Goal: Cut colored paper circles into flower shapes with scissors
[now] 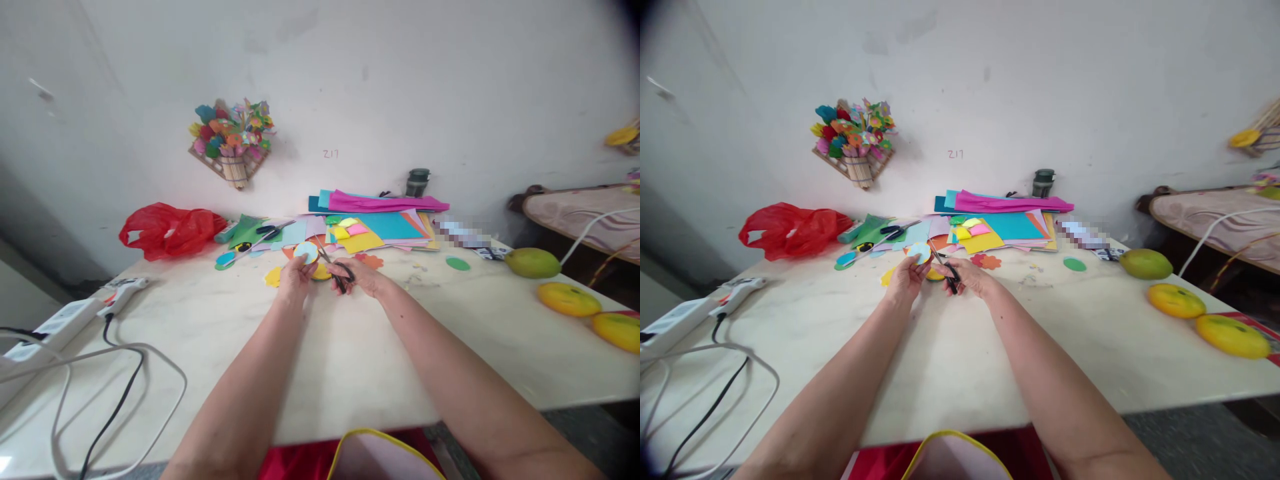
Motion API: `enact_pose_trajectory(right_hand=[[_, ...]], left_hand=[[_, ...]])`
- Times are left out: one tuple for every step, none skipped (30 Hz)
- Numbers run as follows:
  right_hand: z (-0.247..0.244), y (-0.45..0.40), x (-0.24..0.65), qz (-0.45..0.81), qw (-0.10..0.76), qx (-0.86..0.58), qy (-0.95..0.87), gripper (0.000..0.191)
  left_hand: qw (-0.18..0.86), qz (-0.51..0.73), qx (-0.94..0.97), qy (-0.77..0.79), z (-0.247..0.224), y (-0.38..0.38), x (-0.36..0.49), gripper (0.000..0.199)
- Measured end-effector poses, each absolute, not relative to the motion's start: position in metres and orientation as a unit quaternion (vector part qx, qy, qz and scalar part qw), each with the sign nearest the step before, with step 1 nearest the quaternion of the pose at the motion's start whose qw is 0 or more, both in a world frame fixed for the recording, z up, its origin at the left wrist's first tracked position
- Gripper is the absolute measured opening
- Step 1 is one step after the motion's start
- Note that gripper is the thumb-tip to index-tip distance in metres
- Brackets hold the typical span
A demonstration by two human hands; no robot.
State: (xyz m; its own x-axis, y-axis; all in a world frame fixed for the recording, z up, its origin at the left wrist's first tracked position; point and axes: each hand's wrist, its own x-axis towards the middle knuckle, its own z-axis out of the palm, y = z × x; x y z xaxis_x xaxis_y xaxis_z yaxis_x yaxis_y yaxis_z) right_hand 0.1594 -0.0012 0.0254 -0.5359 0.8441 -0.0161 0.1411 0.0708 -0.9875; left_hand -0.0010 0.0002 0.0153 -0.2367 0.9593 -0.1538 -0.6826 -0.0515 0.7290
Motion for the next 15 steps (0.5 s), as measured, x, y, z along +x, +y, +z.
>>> enact_pose_trajectory(right_hand=[[0.0249, -0.001, 0.1594, 0.568, 0.304, -0.371, -0.669, 0.04], [0.0243, -0.0008, 0.1592, 0.563, 0.301, -0.372, -0.673, 0.04], [0.0236, -0.0006, 0.1589, 0.559, 0.298, -0.375, -0.677, 0.04], [0.0229, -0.0005, 0.1584, 0.555, 0.296, -0.377, -0.679, 0.04], [0.0221, -0.0004, 0.1578, 0.553, 0.296, -0.378, -0.681, 0.039], [0.0213, -0.0004, 0.1571, 0.551, 0.297, -0.378, -0.682, 0.039], [0.0206, -0.0004, 0.1563, 0.55, 0.299, -0.377, -0.682, 0.039], [0.02, -0.0005, 0.1555, 0.55, 0.303, -0.375, -0.682, 0.038], [0.0196, -0.0006, 0.1547, 0.55, 0.306, -0.373, -0.682, 0.038], [0.0192, -0.0007, 0.154, 0.55, 0.309, -0.371, -0.682, 0.038], [0.0189, -0.0008, 0.1533, 0.55, 0.311, -0.369, -0.681, 0.038], [0.0187, -0.0008, 0.1528, 0.551, 0.313, -0.369, -0.68, 0.038], [0.0185, -0.0009, 0.1523, 0.551, 0.314, -0.369, -0.68, 0.039], [0.0184, -0.0009, 0.152, 0.55, 0.314, -0.37, -0.68, 0.039], [0.0183, -0.0008, 0.1518, 0.549, 0.315, -0.369, -0.681, 0.04]], left_hand=[[0.588, 0.699, 0.19, 0.36, 0.016, -0.0002, -0.0006, 0.016], [0.588, 0.698, 0.19, 0.361, 0.0165, -0.0005, -0.0004, 0.015], [0.588, 0.698, 0.19, 0.363, 0.0167, -0.0006, -0.0002, 0.015], [0.588, 0.696, 0.19, 0.366, 0.0167, -0.0006, -0.0002, 0.015], [0.588, 0.694, 0.192, 0.369, 0.0165, -0.0006, -0.0002, 0.015], [0.587, 0.693, 0.193, 0.371, 0.0162, -0.0005, -0.0002, 0.016], [0.588, 0.692, 0.195, 0.37, 0.0159, -0.0004, -0.0002, 0.017], [0.59, 0.691, 0.195, 0.368, 0.0156, -0.0003, -0.0001, 0.018], [0.593, 0.691, 0.194, 0.365, 0.0154, -0.0003, 0.0, 0.019], [0.596, 0.69, 0.192, 0.362, 0.0153, -0.0003, 0.0001, 0.02], [0.6, 0.689, 0.188, 0.361, 0.0152, -0.0004, 0.0004, 0.02], [0.603, 0.688, 0.185, 0.359, 0.0152, -0.0005, 0.0006, 0.02], [0.606, 0.687, 0.183, 0.357, 0.0152, -0.0005, 0.0009, 0.018], [0.607, 0.687, 0.183, 0.354, 0.0151, -0.0006, 0.0012, 0.017], [0.608, 0.687, 0.185, 0.351, 0.0149, -0.0005, 0.0015, 0.015]])
